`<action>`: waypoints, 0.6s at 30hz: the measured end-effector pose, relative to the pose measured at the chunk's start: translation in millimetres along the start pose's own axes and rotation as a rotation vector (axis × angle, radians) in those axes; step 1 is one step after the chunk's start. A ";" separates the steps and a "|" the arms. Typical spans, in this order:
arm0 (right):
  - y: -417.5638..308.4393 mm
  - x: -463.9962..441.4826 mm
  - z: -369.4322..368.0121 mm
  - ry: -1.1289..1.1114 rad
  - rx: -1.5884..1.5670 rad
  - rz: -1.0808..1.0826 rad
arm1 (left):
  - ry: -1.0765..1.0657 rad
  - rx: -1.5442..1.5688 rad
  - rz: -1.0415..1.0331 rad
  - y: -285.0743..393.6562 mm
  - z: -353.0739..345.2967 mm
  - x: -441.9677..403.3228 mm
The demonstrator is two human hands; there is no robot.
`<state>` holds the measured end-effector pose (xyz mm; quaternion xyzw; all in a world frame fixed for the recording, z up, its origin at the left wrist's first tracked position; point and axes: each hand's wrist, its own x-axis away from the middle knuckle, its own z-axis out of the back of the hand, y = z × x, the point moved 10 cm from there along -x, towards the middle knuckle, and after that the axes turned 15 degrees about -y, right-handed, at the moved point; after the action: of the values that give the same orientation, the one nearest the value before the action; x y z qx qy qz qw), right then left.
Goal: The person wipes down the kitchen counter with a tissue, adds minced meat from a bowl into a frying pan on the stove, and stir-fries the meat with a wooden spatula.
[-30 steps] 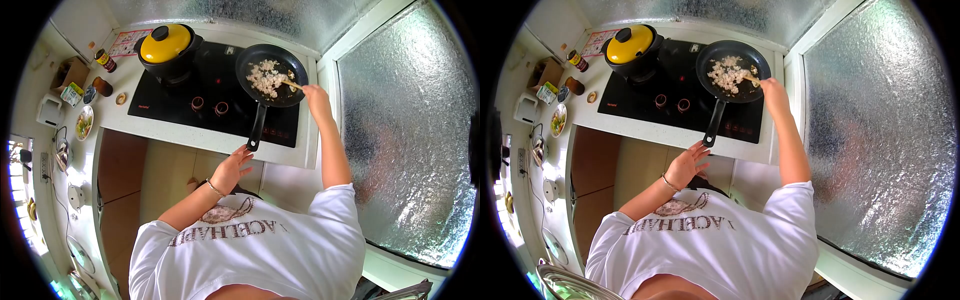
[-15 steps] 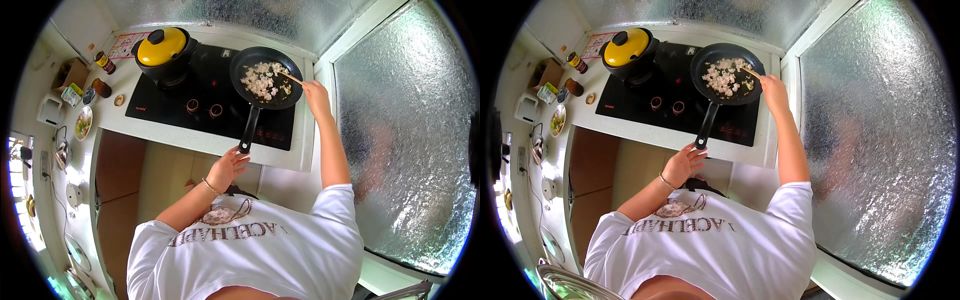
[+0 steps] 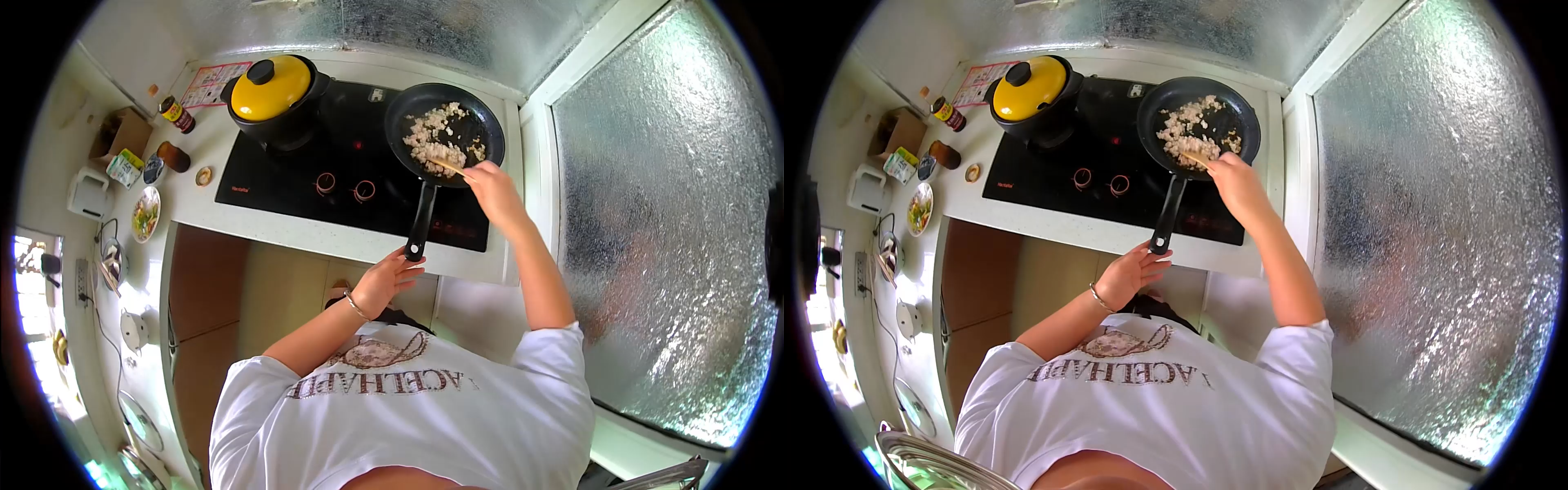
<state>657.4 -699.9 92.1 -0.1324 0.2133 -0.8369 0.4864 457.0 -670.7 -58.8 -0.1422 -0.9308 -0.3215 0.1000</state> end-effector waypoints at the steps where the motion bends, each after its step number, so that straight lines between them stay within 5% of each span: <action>1: 7.5 -6.8 -4.4 0.008 0.002 -0.013 | -0.010 -0.014 0.014 1.9 1.6 -0.9; 9: 64.1 -72.0 20.7 0.417 0.171 -0.084 | -0.087 0.064 0.058 9.8 13.5 -2.5; 13: 74.5 -85.6 -20.6 0.146 -0.262 -0.248 | -0.149 0.119 0.091 10.6 12.4 -4.1; 14: 36.7 -76.9 -16.2 0.103 0.075 -0.065 | -0.153 0.126 0.101 10.7 11.8 -4.5; 18: -21.0 -26.7 5.2 0.133 0.065 -0.007 | -0.159 0.116 0.114 13.2 9.8 -4.0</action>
<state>656.9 -668.7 106.4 -0.0617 0.2175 -0.8520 0.4723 464.2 -655.4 -60.0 -0.2140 -0.9433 -0.2484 0.0520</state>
